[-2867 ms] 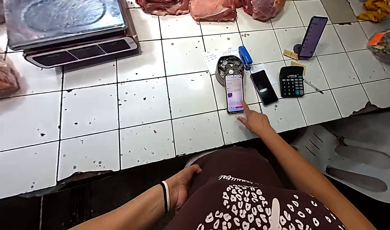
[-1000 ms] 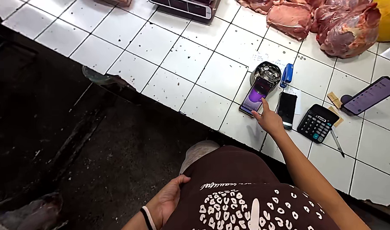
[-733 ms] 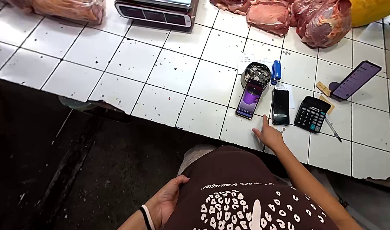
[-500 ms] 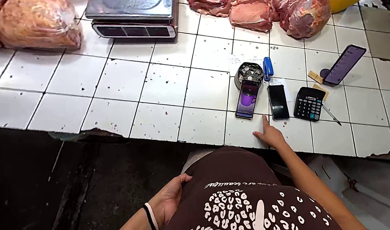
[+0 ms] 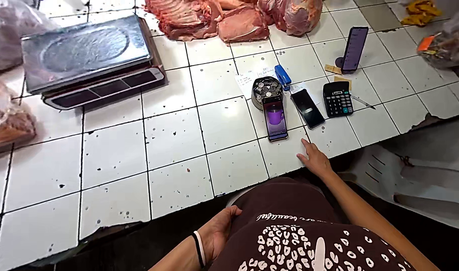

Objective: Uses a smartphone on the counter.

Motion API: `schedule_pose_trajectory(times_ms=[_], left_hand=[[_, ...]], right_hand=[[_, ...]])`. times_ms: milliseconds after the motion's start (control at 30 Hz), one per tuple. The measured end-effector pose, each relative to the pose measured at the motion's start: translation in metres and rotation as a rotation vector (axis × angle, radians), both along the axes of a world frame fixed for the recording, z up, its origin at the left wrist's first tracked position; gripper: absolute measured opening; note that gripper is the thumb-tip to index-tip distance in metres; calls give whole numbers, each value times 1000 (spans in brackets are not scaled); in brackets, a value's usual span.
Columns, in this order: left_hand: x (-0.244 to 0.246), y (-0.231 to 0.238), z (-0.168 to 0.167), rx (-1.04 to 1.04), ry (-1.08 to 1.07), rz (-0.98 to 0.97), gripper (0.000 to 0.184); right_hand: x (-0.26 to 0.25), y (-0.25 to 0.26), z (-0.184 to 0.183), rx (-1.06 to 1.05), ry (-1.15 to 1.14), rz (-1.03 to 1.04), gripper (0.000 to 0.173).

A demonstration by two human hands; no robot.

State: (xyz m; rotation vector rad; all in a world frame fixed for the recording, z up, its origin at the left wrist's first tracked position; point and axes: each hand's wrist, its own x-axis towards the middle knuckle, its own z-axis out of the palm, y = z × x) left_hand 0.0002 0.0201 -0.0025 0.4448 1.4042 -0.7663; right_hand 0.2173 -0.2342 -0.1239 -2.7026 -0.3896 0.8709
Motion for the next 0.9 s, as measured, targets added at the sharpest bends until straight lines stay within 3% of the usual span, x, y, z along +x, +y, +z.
schedule_pose_trajectory(times_ms=[300,400,533,667,800,900], left_hand=[[-16,1,3,-21,-21,75,25],[-28,-3,3,-35,-17,148,27],[-46,-14,4,-45,-24,290,31],[-60,-35,9,-12,-29,444,33],[-61,-66,14,17,-11,563,31],[-52,-95,15,21,-8,586,28]], right_hand=[[19,2,6,-23,198,-82,76],[34,3,10,-11,247,-49,63],[57,16,15,-116,364,42,58],[80,28,12,-126,497,8,40],[88,38,8,-192,484,57,52],[89,26,1,-129,426,121,53]])
